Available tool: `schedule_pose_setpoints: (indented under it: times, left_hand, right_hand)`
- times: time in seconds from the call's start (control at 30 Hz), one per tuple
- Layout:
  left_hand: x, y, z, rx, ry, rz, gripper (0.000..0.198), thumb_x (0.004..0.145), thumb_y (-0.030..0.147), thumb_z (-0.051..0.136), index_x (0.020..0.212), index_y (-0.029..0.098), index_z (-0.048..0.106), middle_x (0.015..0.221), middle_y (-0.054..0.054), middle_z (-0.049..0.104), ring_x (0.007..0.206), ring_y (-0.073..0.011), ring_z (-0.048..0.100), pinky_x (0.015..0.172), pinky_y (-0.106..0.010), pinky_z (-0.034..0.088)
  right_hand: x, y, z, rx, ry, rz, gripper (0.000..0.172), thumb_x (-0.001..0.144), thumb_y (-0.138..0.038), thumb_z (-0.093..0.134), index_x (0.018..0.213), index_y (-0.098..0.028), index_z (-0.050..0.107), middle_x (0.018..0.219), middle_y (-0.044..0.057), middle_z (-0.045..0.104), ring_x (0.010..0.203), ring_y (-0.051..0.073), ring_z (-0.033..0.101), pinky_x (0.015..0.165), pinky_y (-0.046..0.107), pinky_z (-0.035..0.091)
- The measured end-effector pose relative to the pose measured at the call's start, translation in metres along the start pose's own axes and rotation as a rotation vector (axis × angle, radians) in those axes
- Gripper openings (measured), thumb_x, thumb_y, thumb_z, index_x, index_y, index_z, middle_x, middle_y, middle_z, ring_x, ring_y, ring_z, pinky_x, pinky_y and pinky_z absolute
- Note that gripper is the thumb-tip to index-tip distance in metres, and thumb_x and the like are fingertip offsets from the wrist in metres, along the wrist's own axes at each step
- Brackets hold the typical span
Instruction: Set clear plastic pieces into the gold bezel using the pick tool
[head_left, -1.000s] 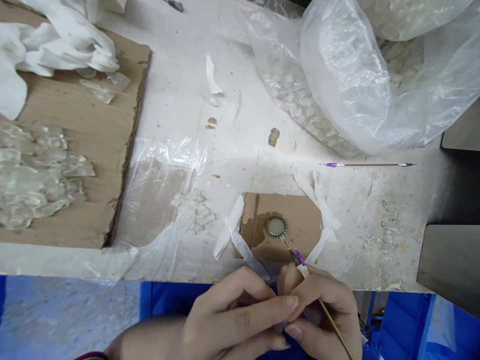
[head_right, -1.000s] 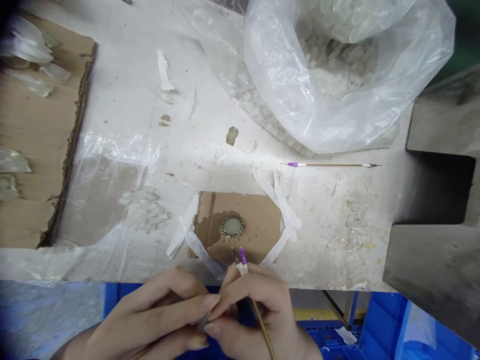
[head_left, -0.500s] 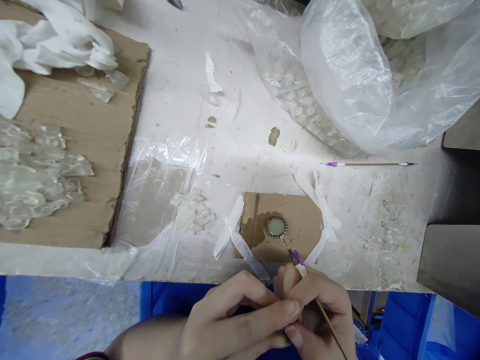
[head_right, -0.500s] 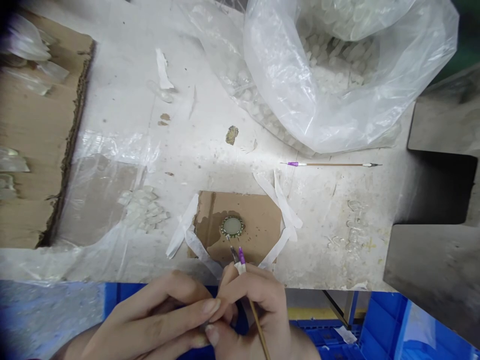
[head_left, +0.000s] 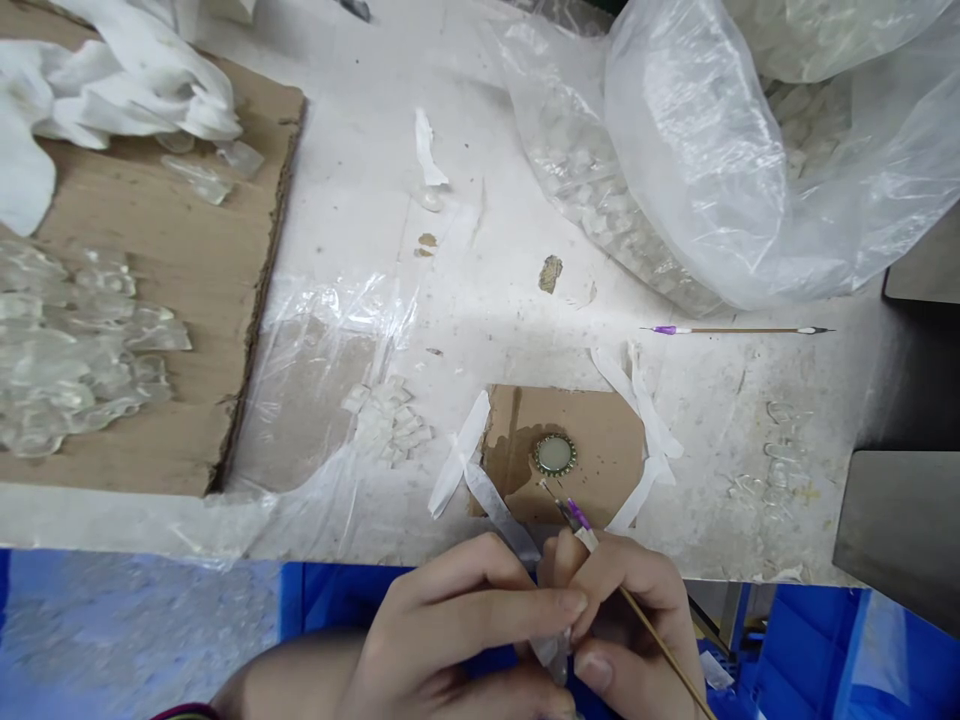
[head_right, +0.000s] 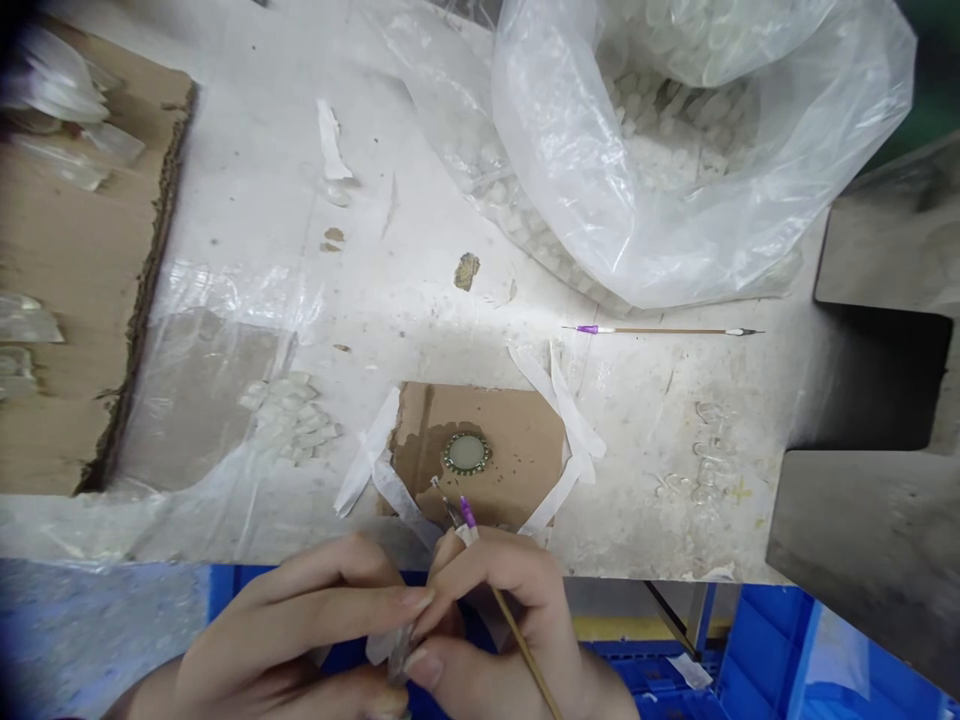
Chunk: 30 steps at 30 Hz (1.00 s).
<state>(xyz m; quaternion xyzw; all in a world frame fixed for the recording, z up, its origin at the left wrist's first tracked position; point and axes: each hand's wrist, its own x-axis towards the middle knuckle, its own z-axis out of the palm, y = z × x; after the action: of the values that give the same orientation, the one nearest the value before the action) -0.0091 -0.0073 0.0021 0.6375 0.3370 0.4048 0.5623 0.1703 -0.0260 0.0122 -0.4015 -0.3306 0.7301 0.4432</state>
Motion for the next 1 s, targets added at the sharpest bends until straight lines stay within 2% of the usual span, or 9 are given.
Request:
schedule_pose_setpoints:
  times: [0.17,0.27,0.43,0.5,0.6,0.7,0.83,1.0]
  left_hand:
    - [-0.002,-0.002,0.0,0.061,-0.025,0.016,0.027,0.097,0.025,0.071,0.123,0.017,0.068,0.084,-0.003,0.07,0.06,-0.0109,0.072,0.06,-0.013,0.064]
    - [-0.001,0.0,0.0,0.083,0.002,0.006,0.026,0.097,0.028,0.071,0.12,0.018,0.068,0.082,-0.002,0.071,0.058,-0.0109,0.072,0.06,-0.013,0.064]
    - [0.0,0.001,0.003,0.079,0.024,0.013,0.025,0.097,0.029,0.072,0.119,0.017,0.068,0.081,-0.003,0.074,0.059,-0.0109,0.073,0.061,-0.012,0.064]
    - [0.001,0.001,0.006,0.053,0.056,0.0,0.024,0.096,0.028,0.072,0.118,0.018,0.067,0.083,-0.005,0.075,0.062,-0.0125,0.075,0.063,-0.014,0.064]
    - [0.005,0.0,0.006,-0.026,0.108,-0.005,0.014,0.098,0.024,0.069,0.111,0.019,0.066,0.082,-0.006,0.077,0.067,-0.0154,0.077,0.065,-0.018,0.066]
    - [0.008,-0.001,0.001,-0.019,0.075,0.058,0.007,0.1,0.014,0.065,0.104,0.019,0.065,0.081,-0.007,0.08,0.071,-0.0176,0.079,0.069,-0.024,0.068]
    - [0.006,-0.002,-0.006,0.103,-0.008,0.144,0.011,0.099,0.008,0.064,0.103,0.018,0.062,0.084,-0.01,0.082,0.075,-0.0184,0.079,0.071,-0.026,0.069]
    - [-0.001,-0.005,-0.005,0.119,-0.026,0.171,0.009,0.104,0.011,0.055,0.105,0.019,0.06,0.085,-0.011,0.083,0.075,-0.0192,0.08,0.066,-0.029,0.07]
  right_hand:
    - [0.002,-0.004,0.002,-0.04,0.035,0.037,0.027,0.093,-0.041,0.073,0.075,-0.024,0.063,0.064,-0.005,0.047,0.057,0.012,0.04,0.055,0.027,0.032]
    - [0.001,-0.005,0.002,-0.083,0.054,0.022,0.026,0.098,-0.041,0.066,0.079,-0.023,0.065,0.067,-0.004,0.049,0.059,0.012,0.043,0.056,0.027,0.034]
    - [-0.001,-0.001,0.001,-0.131,0.034,0.002,0.023,0.098,-0.043,0.067,0.085,-0.024,0.065,0.069,-0.003,0.053,0.059,0.012,0.05,0.056,0.026,0.038]
    - [0.001,0.001,-0.001,-0.214,0.016,-0.09,0.02,0.1,-0.04,0.065,0.087,-0.025,0.064,0.069,-0.003,0.053,0.059,0.012,0.051,0.056,0.025,0.041]
    - [0.006,0.003,-0.006,-0.416,-0.025,-0.384,0.011,0.102,-0.03,0.061,0.095,-0.022,0.065,0.071,-0.002,0.055,0.059,0.013,0.05,0.053,0.025,0.044]
    - [0.011,0.002,-0.01,-0.58,-0.073,-0.608,0.012,0.103,-0.023,0.059,0.098,-0.016,0.067,0.072,0.0,0.055,0.057,0.012,0.049,0.05,0.025,0.044]
    - [0.014,0.002,-0.011,-0.61,-0.105,-0.673,0.013,0.103,-0.019,0.059,0.094,-0.014,0.066,0.072,-0.001,0.053,0.056,0.011,0.049,0.048,0.024,0.044]
    - [0.015,0.006,-0.008,-0.547,-0.087,-0.679,0.015,0.103,-0.023,0.061,0.091,-0.014,0.065,0.07,-0.002,0.054,0.054,0.01,0.048,0.046,0.024,0.043]
